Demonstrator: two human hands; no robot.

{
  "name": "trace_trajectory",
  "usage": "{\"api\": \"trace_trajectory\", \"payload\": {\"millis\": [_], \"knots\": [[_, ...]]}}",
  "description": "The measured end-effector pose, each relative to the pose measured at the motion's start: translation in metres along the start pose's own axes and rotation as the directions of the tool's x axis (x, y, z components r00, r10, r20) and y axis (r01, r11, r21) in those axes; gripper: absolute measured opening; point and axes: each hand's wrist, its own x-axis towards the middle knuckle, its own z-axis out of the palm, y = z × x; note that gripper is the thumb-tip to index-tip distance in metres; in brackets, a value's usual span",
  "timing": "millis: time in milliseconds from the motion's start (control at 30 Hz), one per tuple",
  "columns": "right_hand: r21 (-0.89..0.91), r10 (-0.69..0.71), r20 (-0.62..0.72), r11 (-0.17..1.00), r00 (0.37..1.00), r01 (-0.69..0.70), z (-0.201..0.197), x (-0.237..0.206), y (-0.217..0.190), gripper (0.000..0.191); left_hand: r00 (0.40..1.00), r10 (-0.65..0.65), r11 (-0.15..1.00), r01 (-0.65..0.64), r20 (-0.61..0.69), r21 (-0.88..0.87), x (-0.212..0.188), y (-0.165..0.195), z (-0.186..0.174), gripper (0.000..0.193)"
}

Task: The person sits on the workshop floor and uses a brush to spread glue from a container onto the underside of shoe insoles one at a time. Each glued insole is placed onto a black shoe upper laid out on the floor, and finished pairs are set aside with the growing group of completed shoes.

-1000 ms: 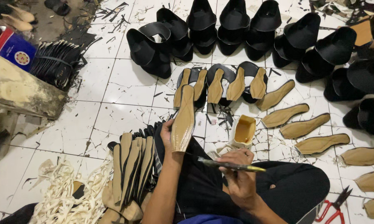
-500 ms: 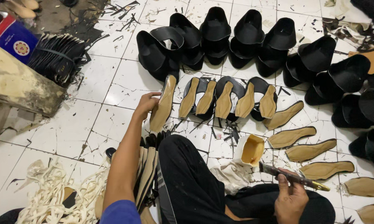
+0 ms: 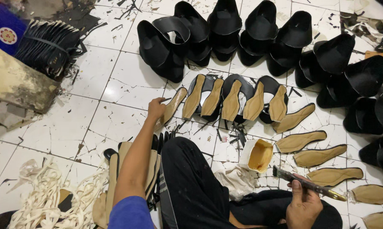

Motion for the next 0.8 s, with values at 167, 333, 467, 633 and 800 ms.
{"api": "trace_trajectory", "payload": {"millis": [167, 333, 467, 633, 800], "knots": [[-0.034, -0.002, 0.026, 0.999, 1.000, 0.003, -0.008, -0.008, -0.002, 0.020, 0.988, 0.134, 0.983, -0.143, -0.081, -0.116, -0.058, -0.010, -0.044, 0.044], [0.034, -0.033, 0.066, 0.999, 0.997, 0.031, -0.020, -0.024, 0.000, 0.020, 0.994, -0.023, 0.977, 0.000, -0.106, -0.212, -0.159, -0.022, -0.109, 0.045], [0.035, -0.045, 0.086, 0.998, 0.995, 0.043, -0.033, -0.040, 0.003, 0.020, 0.972, -0.152, 0.963, 0.106, -0.177, -0.248, -0.238, -0.041, -0.144, 0.042], [0.066, -0.111, 0.086, 0.992, 0.990, 0.105, -0.049, -0.052, 0.004, 0.019, 0.941, -0.191, 0.980, 0.169, -0.280, -0.104, -0.307, -0.085, -0.146, 0.043], [0.030, -0.017, 0.118, 0.999, 0.993, 0.013, -0.064, -0.064, 0.008, 0.019, 0.905, 0.068, 0.959, 0.057, -0.420, 0.279, -0.348, -0.149, -0.126, 0.042]]}}
